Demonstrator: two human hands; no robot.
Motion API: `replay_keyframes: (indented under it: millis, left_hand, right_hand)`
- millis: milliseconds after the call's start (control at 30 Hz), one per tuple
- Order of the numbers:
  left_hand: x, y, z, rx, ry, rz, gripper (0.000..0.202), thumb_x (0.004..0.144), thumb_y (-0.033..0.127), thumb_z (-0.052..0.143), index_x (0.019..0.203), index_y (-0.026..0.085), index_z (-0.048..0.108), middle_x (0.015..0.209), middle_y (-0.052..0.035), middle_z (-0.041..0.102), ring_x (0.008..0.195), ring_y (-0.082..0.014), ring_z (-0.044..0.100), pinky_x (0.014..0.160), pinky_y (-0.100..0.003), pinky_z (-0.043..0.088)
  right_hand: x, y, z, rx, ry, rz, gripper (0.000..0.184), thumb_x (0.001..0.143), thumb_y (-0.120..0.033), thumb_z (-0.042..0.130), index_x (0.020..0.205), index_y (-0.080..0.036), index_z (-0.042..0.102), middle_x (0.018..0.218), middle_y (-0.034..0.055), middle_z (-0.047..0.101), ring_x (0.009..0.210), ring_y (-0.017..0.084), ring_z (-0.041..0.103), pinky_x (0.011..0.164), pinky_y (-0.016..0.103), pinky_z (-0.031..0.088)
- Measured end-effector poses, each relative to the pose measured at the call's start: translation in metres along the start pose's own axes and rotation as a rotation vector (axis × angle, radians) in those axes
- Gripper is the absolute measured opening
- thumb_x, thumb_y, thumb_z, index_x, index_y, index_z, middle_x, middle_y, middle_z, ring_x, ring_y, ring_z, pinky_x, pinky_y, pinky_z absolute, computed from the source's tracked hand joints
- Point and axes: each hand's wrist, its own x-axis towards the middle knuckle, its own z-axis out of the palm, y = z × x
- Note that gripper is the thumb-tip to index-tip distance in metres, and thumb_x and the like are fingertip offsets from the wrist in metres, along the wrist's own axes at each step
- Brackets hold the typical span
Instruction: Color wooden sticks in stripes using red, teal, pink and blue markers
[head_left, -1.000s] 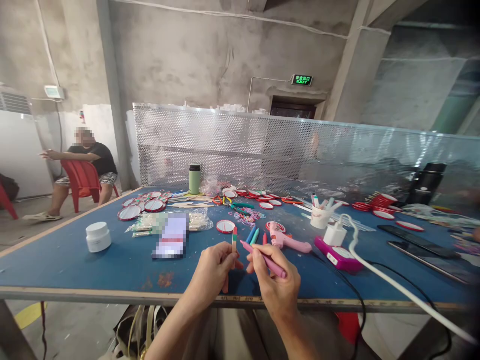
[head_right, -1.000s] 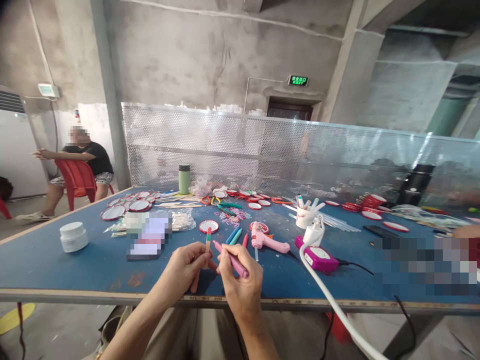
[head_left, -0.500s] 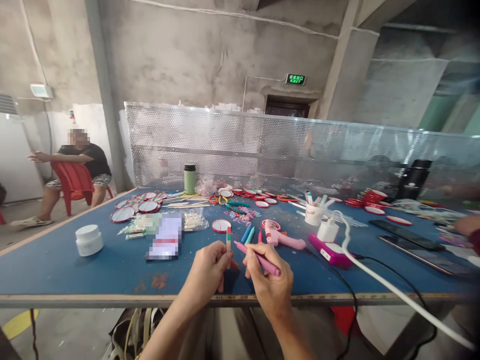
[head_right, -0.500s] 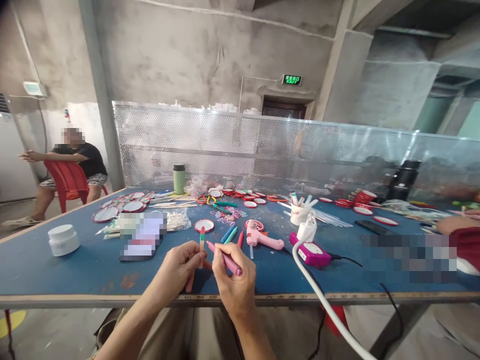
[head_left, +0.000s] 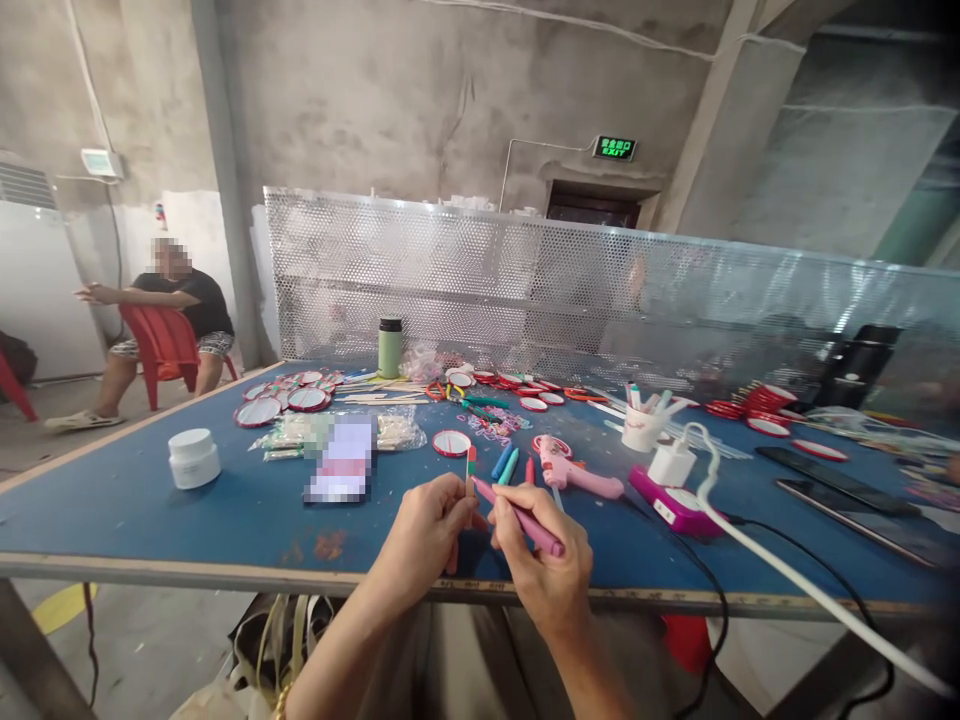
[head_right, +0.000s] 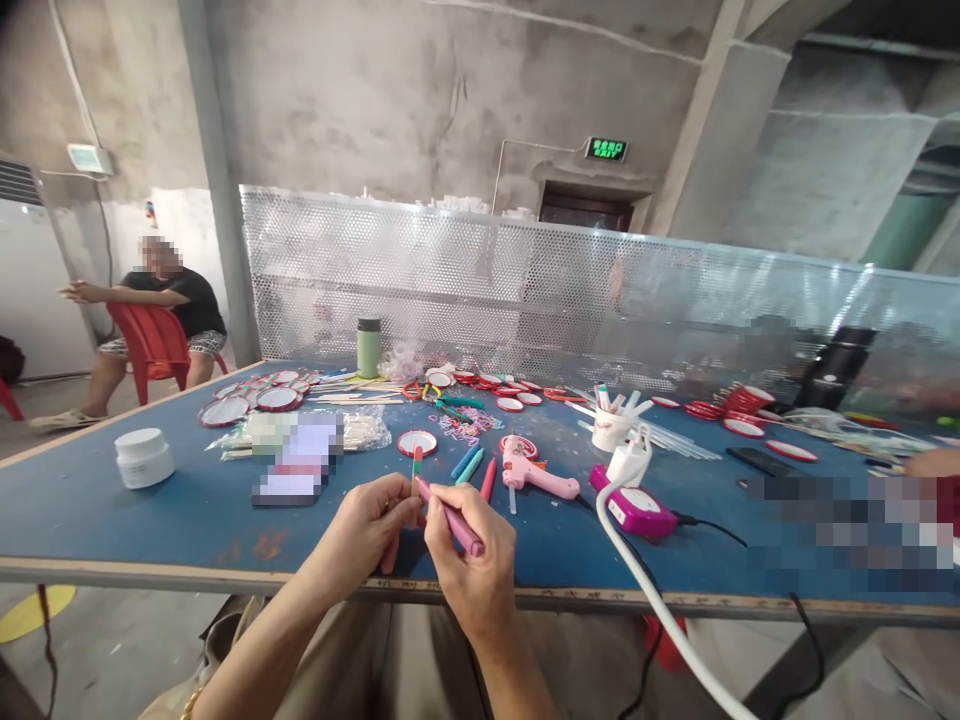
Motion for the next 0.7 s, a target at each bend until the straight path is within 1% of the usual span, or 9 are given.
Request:
replay_keyframes:
  millis: [200, 400, 533, 700]
  left_hand:
    - [0.0004, 0.0007, 0.0003, 0.017, 0.009, 0.012, 0.031, 0.092, 0.04, 0.048, 0.072, 0.017, 0.053, 0.065, 0.0016, 0.066, 0.034, -0.0053, 0.047, 0.038, -0.017, 0.029]
    - [0.0, -0.0016, 0.0013, 0.023, 0.016, 0.013, 0.03, 0.092, 0.04, 0.047, 0.075, 0.017, 0.057, 0.069, 0.0, 0.069, 0.035, -0.0058, 0.047, 0.037, -0.018, 0.03]
    - [0.0002, -0.0013, 0.0017, 0.029, 0.024, 0.022, 0.031, 0.092, 0.04, 0.048, 0.072, 0.017, 0.055, 0.063, 0.0017, 0.066, 0.035, -0.0058, 0.046, 0.039, -0.018, 0.031]
    - [0.001, -0.001, 0.0014, 0.033, 0.02, 0.016, 0.03, 0.092, 0.038, 0.048, 0.072, 0.018, 0.055, 0.061, 0.0025, 0.064, 0.035, -0.0064, 0.046, 0.039, -0.018, 0.03]
  right_hand:
    - [-0.0003, 0.0003, -0.0001, -0.008, -0.025, 0.005, 0.012, 0.094, -0.016, 0.056, 0.095, -0.019, 0.067, 0.072, -0.0013, 0.068, 0.057, 0.01, 0.066, 0.059, 0.019, 0.054]
    - [-0.0009, 0.0016, -0.0017, -0.029, 0.001, 0.023, 0.01, 0.093, -0.017, 0.057, 0.092, -0.019, 0.066, 0.075, 0.0, 0.071, 0.059, 0.011, 0.068, 0.061, 0.019, 0.054]
    - [-0.0013, 0.0012, -0.0016, -0.029, -0.021, 0.017, 0.011, 0.094, -0.017, 0.056, 0.094, -0.019, 0.067, 0.076, -0.0002, 0.071, 0.058, 0.01, 0.067, 0.06, 0.019, 0.054]
    - [-0.0007, 0.0008, -0.0015, -0.041, -0.022, 0.013, 0.011, 0.093, -0.017, 0.056, 0.094, -0.02, 0.067, 0.077, -0.0007, 0.071, 0.058, 0.01, 0.067, 0.062, 0.019, 0.055]
